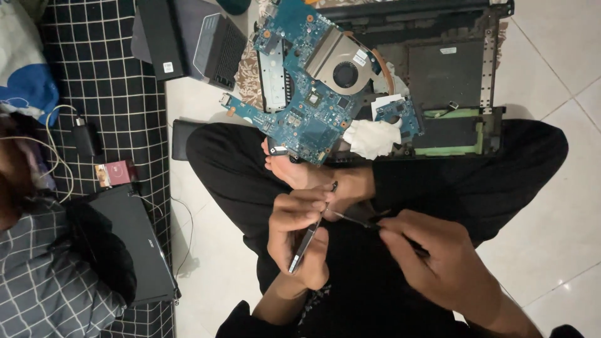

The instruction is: Unscrewing and removing a hard drive from a laptop motherboard using a precision screwdriver.

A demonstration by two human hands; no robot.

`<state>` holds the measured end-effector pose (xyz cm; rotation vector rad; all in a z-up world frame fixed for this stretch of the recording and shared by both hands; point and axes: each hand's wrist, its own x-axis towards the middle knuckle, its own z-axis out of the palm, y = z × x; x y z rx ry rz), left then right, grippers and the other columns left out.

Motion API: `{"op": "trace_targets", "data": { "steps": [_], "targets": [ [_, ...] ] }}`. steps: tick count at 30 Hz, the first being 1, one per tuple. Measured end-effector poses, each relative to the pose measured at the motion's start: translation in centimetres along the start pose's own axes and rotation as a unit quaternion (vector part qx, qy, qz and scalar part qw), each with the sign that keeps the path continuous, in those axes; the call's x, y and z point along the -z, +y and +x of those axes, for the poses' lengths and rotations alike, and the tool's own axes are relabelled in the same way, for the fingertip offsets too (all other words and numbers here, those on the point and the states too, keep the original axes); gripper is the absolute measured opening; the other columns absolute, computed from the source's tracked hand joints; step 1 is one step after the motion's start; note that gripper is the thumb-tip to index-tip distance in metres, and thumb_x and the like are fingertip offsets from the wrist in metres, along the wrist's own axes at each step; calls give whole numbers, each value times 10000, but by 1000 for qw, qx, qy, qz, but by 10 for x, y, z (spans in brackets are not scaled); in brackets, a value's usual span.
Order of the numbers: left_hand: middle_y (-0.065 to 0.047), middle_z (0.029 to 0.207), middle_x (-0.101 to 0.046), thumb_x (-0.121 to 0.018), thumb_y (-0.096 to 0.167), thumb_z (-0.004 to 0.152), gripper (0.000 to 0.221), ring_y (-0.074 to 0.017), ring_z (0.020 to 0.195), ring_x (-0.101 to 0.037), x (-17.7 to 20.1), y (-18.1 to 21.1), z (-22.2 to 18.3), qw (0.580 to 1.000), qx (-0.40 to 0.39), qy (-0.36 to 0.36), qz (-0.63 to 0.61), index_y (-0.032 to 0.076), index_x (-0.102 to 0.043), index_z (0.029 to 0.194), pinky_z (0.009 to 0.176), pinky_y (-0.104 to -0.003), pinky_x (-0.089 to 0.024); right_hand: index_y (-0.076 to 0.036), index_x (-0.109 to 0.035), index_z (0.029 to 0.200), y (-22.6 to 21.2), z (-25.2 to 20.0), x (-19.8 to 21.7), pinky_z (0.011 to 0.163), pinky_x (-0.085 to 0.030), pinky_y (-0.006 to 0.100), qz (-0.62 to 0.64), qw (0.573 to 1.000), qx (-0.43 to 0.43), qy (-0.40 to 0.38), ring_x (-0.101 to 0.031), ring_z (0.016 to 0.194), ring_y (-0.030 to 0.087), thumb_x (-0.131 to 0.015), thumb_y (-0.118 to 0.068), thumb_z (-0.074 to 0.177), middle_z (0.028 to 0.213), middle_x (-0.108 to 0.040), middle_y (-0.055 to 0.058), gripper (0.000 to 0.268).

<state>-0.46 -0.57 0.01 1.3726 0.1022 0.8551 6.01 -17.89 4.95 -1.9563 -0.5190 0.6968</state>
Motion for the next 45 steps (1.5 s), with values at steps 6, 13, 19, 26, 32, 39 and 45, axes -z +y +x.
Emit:
{"op": "trace_targets", "data": {
  "steps": [6,13,19,26,32,39,45],
  "targets": [
    [-137,1021,-570,-574,136,1020,113,-342,968,-680,0,-2,0,1000,0,7,1,50,-571,1093,939,-531,-616,-90,-678,948,-5,6,-6,596,-516,196,-60,992,97,54,-681,647,67,-812,-85,839,806,-678,13,173],
    [-143,1029,-578,-546,55,960,142,-367,987,-684,3,-1,-2,1000,5,-2,-5,50,-567,1100,964,-535,-604,-89,-767,934,6,1,-5,495,-429,260,-30,999,-6,-11,-593,527,75,-607,-198,973,684,-659,-17,198],
    [-137,1020,-568,-558,100,999,100,-347,988,-678,0,1,-2,1000,6,4,-12,55,-562,1088,955,-518,-609,-60,-664,910,-2,4,-8,625,-505,246,-49,985,133,99,-645,661,131,-826,-25,816,777,-642,58,190],
    [-141,1024,-583,-548,80,989,114,-355,987,-694,-1,0,-1,1000,3,-2,-10,51,-569,1097,953,-518,-615,-85,-765,1053,4,2,-4,522,-466,259,-56,997,49,15,-637,551,96,-661,-194,938,739,-692,5,190],
    [-137,1026,-571,-562,219,1068,181,-327,974,-680,-5,1,1,998,26,7,-54,41,-557,1097,924,-461,-604,-107,-764,1022,7,2,-1,544,-472,254,-37,998,40,5,-637,560,84,-694,-178,918,732,-701,-12,144],
    [-168,1047,-567,-549,176,1031,187,-327,1005,-641,-2,3,-1,984,102,3,-146,14,-510,1116,966,-463,-574,-80,-773,1011,6,4,0,563,-491,235,1,1000,21,6,-657,595,77,-691,-156,916,754,-726,-6,146],
    [-211,1026,-570,-564,11,867,229,-376,943,-622,-6,-4,1,899,256,128,-331,-39,-522,1086,936,-541,-537,-70,-772,995,16,7,1,507,-439,253,4,999,-29,24,-594,529,73,-677,-176,929,765,-742,-4,157]
  ]
}}
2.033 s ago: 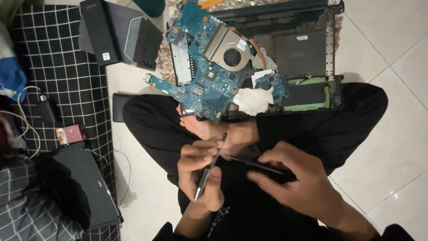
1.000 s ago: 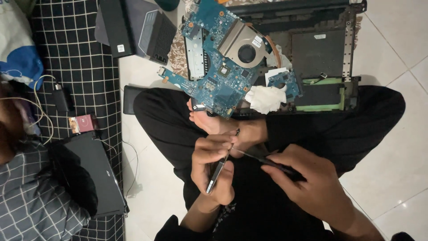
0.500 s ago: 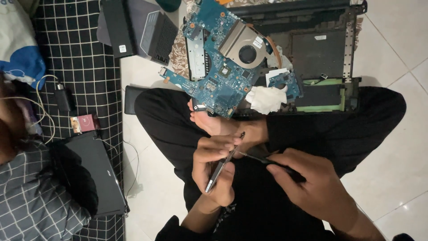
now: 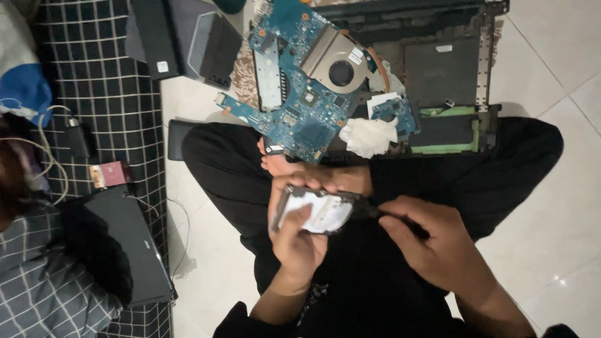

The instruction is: Unscrewing and removing a hard drive from a laptop motherboard using a precision screwdriver.

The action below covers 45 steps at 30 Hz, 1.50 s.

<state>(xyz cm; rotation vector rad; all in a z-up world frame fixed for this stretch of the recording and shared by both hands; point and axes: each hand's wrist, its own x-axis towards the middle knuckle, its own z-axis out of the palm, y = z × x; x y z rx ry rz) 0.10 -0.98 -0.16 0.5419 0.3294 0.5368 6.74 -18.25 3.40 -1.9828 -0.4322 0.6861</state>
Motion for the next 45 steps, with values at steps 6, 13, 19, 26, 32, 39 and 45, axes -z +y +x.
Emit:
{"op": "trace_targets", "data": {
  "steps": [6,13,19,26,32,39,45],
  "targets": [
    [-182,1020,-592,-582,26,808,282,-366,951,-640,15,10,12,996,12,82,-30,-20,-524,1080,943,-525,-523,2,-664,1068,32,-1,16,712,-548,262,34,997,13,63,-716,788,147,-593,-108,998,876,-739,85,149],
    [-126,1033,-613,-571,46,728,341,-299,999,-679,25,11,22,990,100,93,-24,59,-557,1069,890,-491,-609,68,-676,1108,103,8,2,607,-556,318,141,987,32,75,-575,657,132,-506,-27,1039,901,-679,137,207],
    [-246,948,-651,-633,83,631,340,-321,916,-724,38,-30,2,966,243,-36,77,-65,-645,937,743,-389,-615,3,-728,1192,67,10,-30,600,-626,295,143,986,9,83,-669,711,156,-663,66,912,983,-669,123,294],
    [-220,936,-724,-629,55,643,431,-338,858,-760,86,-20,1,943,305,132,35,-53,-656,1060,707,-415,-649,37,-686,1123,139,0,-79,864,-589,495,268,955,-106,69,-718,949,313,-521,-148,1030,1013,-733,225,264],
    [-256,1144,-683,-575,2,678,337,-408,1161,-689,106,8,7,960,258,107,-5,-32,-563,1012,1077,-610,-503,23,-511,1456,289,-19,-148,810,-470,341,218,954,-203,-45,-604,903,246,-619,-160,981,1011,-591,193,521],
    [-276,1168,-610,-576,5,719,293,-429,1200,-657,106,5,-1,968,243,47,-27,-35,-534,1006,1135,-655,-424,135,-290,1553,282,-20,-155,1074,-461,618,-167,979,108,36,-500,1287,501,-624,-160,951,1398,-442,406,749],
    [-283,1149,-612,-566,-12,708,315,-440,1172,-672,100,2,-6,970,236,34,-56,-43,-531,1020,1094,-642,-474,7,-457,1419,328,-36,-182,1042,-504,484,-271,954,-34,126,-566,1129,376,-738,-464,778,1223,-500,195,844]
  ]
}}
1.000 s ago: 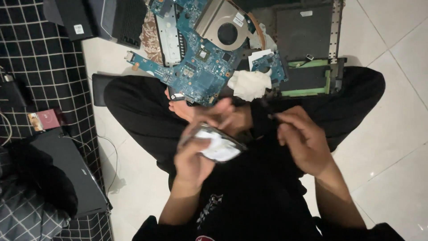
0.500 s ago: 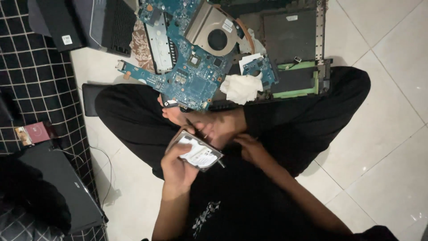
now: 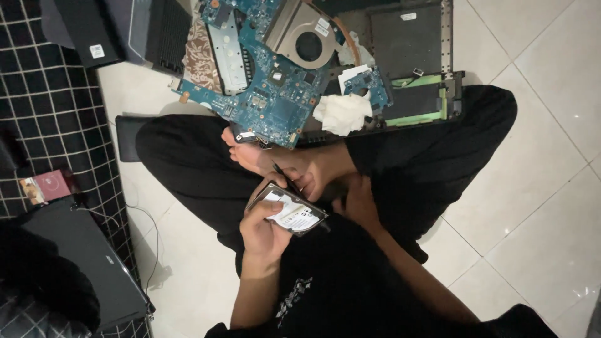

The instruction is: Unscrewing and removing a hard drive from a laptop motherboard using a precision screwdriver.

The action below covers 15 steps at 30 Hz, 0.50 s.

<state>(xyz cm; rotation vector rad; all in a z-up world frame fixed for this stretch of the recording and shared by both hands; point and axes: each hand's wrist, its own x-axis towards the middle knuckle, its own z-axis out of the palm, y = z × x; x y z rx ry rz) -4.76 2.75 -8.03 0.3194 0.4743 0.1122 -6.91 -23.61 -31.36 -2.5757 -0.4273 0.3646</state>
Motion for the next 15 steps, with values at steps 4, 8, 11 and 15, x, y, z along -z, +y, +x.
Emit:
{"op": "trace_targets", "data": {
  "steps": [4,8,11,15],
  "targets": [
    [-292,1156,-607,-572,-3,711,310,-441,1169,-675,15,-4,2,1000,-9,-7,-1,-42,-530,1016,1077,-638,-491,7,-494,1412,12,8,-3,914,-536,434,-140,988,61,19,-610,1010,354,-669,-420,734,1122,-544,192,820],
    [-278,1142,-608,-541,-17,715,308,-432,1144,-686,11,-4,2,1000,-18,-20,-5,-44,-527,1022,1069,-632,-498,-19,-598,1245,-8,17,19,889,-520,440,-155,985,75,19,-619,919,341,-639,-394,734,1013,-583,168,635],
    [-272,1141,-601,-511,-34,713,313,-425,1138,-687,6,-4,1,1000,-8,-28,-9,-49,-525,1026,1079,-640,-482,7,-575,1244,-26,22,25,971,-487,456,-162,984,70,26,-624,946,355,-650,-367,722,1018,-594,189,646],
    [-248,1143,-613,-497,-43,699,321,-390,1133,-696,2,-1,-2,999,6,-36,-1,-36,-537,1017,1097,-618,-474,18,-568,1219,-33,27,24,1025,-449,488,-174,981,68,54,-621,969,362,-598,-348,693,1018,-594,188,642]
  ]
}}
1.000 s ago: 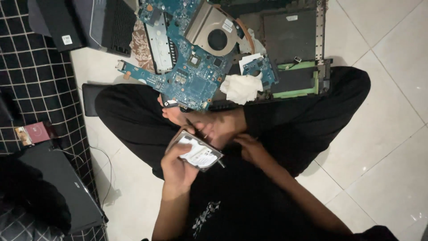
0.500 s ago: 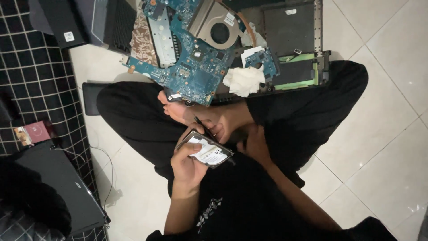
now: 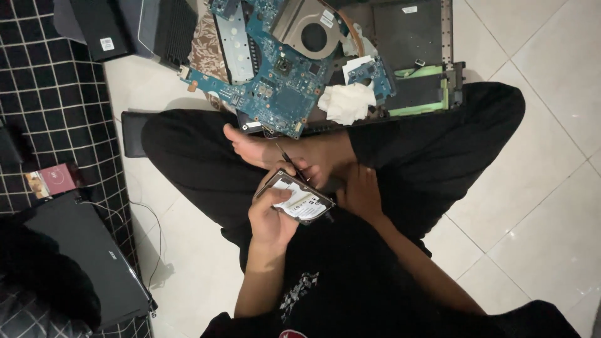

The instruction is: Unscrewing and removing a hard drive from a laptop motherboard using a precision screwdriver.

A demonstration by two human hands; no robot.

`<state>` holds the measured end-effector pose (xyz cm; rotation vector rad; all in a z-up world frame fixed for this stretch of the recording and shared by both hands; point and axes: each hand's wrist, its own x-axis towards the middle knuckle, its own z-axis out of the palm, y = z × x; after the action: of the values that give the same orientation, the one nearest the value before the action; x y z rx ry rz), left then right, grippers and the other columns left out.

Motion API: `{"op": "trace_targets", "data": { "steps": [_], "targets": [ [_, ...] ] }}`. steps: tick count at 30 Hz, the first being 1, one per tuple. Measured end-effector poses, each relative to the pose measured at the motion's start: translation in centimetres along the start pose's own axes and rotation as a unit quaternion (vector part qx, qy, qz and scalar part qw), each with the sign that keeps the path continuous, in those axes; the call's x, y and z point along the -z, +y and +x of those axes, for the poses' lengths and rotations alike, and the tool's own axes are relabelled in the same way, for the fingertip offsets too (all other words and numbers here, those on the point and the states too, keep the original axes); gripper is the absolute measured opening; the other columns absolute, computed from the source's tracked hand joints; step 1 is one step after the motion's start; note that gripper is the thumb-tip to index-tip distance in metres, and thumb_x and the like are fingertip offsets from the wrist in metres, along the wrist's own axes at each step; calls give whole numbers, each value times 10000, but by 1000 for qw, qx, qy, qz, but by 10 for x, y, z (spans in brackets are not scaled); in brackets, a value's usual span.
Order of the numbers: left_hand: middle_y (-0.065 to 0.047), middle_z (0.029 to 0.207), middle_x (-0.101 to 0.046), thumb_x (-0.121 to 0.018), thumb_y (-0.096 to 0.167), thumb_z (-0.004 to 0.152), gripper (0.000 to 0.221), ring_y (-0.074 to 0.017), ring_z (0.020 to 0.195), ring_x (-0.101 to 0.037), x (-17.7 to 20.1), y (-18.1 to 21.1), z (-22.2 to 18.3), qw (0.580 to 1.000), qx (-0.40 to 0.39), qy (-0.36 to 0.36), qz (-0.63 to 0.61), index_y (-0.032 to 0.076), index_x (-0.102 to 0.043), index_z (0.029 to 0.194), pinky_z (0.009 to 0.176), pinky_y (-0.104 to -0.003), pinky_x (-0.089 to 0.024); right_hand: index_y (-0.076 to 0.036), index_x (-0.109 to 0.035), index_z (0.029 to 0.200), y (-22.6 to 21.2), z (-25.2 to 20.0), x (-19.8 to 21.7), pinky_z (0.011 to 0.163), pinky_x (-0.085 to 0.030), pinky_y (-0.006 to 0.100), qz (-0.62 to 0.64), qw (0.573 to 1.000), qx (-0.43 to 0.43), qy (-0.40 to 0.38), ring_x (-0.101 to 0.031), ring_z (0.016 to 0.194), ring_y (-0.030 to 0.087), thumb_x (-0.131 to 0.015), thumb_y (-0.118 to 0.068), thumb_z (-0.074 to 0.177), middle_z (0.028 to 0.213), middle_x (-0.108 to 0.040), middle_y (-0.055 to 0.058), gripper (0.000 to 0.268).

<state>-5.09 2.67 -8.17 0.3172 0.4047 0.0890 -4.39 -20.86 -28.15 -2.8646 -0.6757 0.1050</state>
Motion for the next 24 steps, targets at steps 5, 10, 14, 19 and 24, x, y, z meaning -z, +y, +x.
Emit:
{"op": "trace_targets", "data": {
  "steps": [5,10,14,19,24],
  "targets": [
    [-259,1157,-609,-521,-22,706,325,-402,1134,-689,9,2,-2,1000,-5,-5,-2,-44,-547,1028,1081,-617,-489,-4,-577,1198,-24,24,36,1073,-367,517,-2,995,-47,-83,-586,1056,390,-610,-358,770,1096,-584,212,557],
    [-253,1156,-611,-541,-15,710,327,-399,1130,-692,18,6,-6,1000,-20,-7,-3,-38,-560,1036,1067,-607,-510,12,-549,1331,-23,44,27,1225,-160,566,19,980,-87,-176,-494,1357,435,-531,-409,956,1316,-592,261,564],
    [-271,1160,-598,-568,-6,706,336,-418,1130,-686,20,12,-10,999,-40,-21,-5,-42,-555,1040,1042,-600,-524,37,-626,1245,-64,86,94,1141,-228,650,35,974,-122,-190,-568,1240,484,-545,-393,923,1226,-661,285,542],
    [-286,1145,-600,-550,-15,708,344,-440,1117,-688,22,17,-20,999,-51,-12,-15,-53,-540,1049,1068,-615,-498,51,-764,931,-52,82,56,1054,-190,711,75,984,-123,-106,-662,1024,496,-549,-226,923,943,-752,254,350],
    [-260,1137,-622,-540,-14,707,326,-415,1100,-705,24,21,-26,998,-58,-7,-6,-34,-542,1033,1075,-600,-509,-122,-690,716,-42,79,32,896,-291,529,16,998,-60,8,-612,754,338,-605,-134,823,656,-659,97,137]
  ]
}}
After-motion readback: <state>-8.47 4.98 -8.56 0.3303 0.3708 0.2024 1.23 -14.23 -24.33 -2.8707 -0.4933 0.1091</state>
